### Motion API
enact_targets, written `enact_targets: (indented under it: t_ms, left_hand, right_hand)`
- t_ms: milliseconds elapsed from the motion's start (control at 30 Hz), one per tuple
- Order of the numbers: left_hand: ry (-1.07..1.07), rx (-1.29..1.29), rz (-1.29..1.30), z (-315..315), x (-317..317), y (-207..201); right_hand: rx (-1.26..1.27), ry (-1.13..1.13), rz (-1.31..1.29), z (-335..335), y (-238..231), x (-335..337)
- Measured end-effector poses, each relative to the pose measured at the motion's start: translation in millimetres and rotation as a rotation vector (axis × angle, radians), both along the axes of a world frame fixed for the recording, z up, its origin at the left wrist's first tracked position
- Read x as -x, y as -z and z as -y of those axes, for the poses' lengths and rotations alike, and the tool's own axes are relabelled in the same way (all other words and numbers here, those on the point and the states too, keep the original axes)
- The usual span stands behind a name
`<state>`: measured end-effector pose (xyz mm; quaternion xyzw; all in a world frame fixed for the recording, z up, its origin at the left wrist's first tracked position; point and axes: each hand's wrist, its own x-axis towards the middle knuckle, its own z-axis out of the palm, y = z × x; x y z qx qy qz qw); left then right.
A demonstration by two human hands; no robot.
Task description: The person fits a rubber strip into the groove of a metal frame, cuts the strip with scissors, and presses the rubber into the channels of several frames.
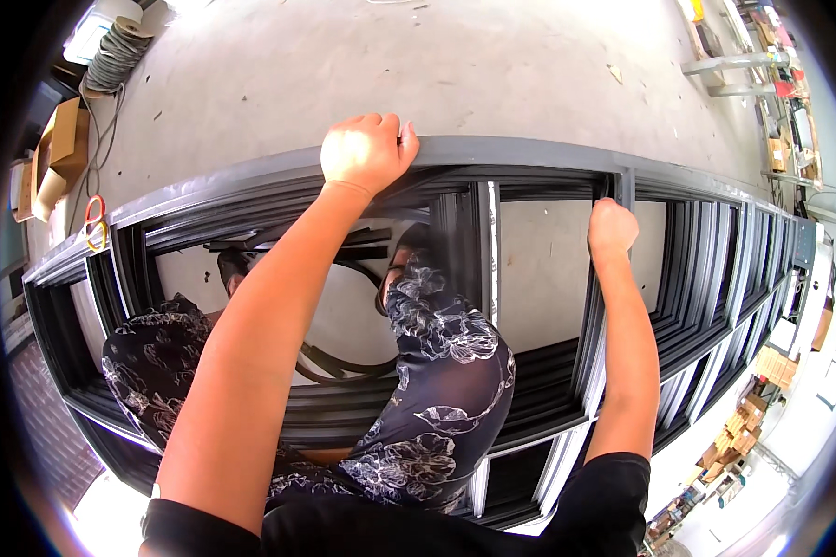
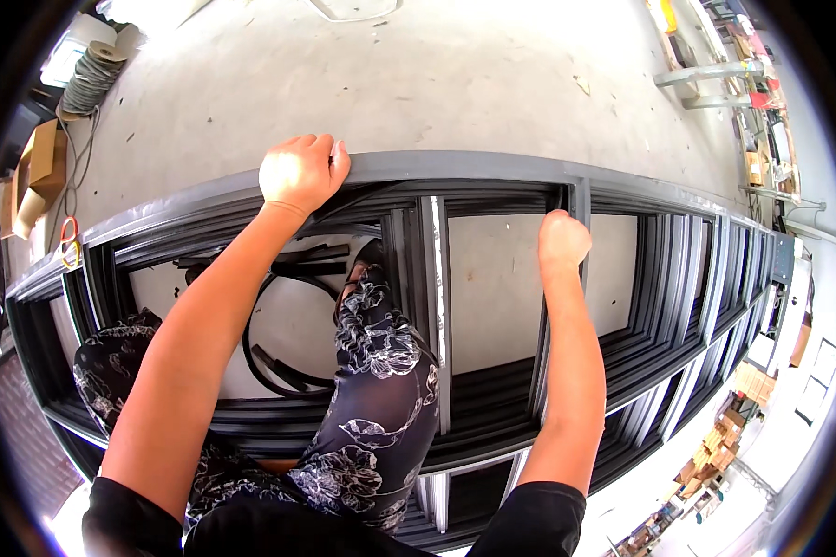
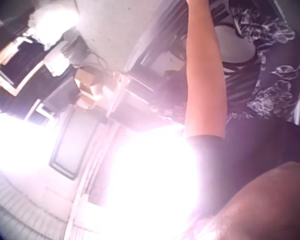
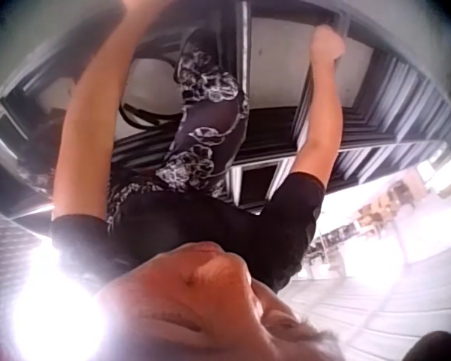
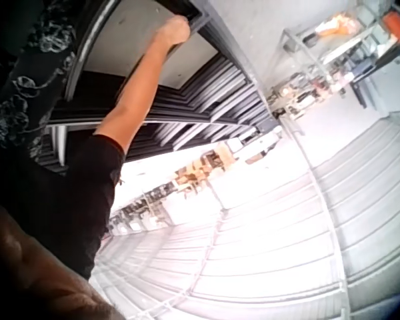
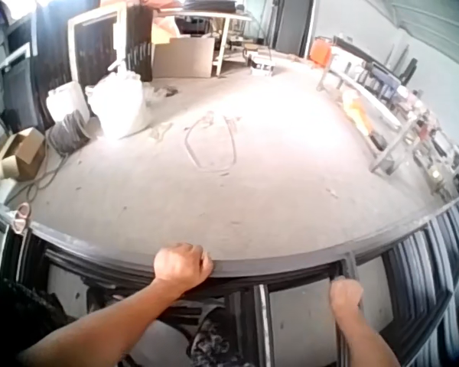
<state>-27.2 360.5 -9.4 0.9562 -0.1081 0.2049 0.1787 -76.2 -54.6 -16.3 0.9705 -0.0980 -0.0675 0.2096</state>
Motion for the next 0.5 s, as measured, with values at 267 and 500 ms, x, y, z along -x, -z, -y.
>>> enact_targets:
  t_ms: [267, 500]
  left_hand:
    - [0.024, 0.036, 0.046, -5, 2, 3]
    - [0.012, 0.056, 0.025, -5, 2, 5]
  right_hand:
    - [-0.043, 0.096, -0.142, -19, -32, -8]
    - [-0.012, 0.061, -0.118, -19, -29, -2]
